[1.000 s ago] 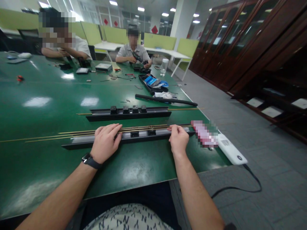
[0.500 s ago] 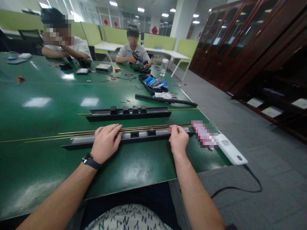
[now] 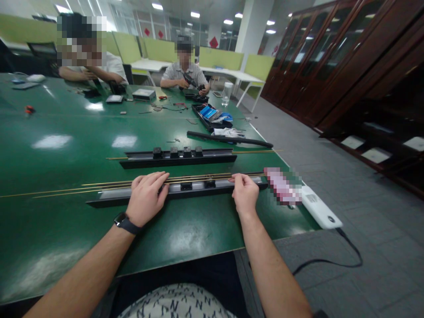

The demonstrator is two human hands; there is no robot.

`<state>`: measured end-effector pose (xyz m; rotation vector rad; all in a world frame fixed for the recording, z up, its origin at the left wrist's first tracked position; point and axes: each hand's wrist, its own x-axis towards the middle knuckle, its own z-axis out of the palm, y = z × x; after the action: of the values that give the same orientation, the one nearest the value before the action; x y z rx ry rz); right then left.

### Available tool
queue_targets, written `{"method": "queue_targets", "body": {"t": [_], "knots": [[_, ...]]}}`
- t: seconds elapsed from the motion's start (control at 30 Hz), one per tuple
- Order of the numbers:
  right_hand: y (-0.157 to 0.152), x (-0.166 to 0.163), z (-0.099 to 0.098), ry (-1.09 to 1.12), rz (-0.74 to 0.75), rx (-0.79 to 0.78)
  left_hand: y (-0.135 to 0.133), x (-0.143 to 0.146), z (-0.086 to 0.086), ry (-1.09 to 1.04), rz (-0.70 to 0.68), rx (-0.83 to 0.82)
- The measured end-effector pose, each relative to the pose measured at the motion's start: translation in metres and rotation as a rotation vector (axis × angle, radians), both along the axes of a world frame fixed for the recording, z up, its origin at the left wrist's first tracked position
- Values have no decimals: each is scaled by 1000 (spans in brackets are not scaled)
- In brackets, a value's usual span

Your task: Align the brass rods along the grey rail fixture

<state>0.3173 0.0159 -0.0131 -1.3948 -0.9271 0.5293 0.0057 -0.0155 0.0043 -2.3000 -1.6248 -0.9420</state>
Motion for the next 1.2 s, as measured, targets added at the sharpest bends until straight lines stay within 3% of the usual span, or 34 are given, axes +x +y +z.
{"method": "queue_targets", "body": {"t": [0.53, 1.2], "knots": [[-10, -10, 5, -32, 273, -9, 0, 0, -2, 24, 6, 18], [-4, -3, 4, -54, 72, -5, 1, -1, -1, 25, -5, 15]]}}
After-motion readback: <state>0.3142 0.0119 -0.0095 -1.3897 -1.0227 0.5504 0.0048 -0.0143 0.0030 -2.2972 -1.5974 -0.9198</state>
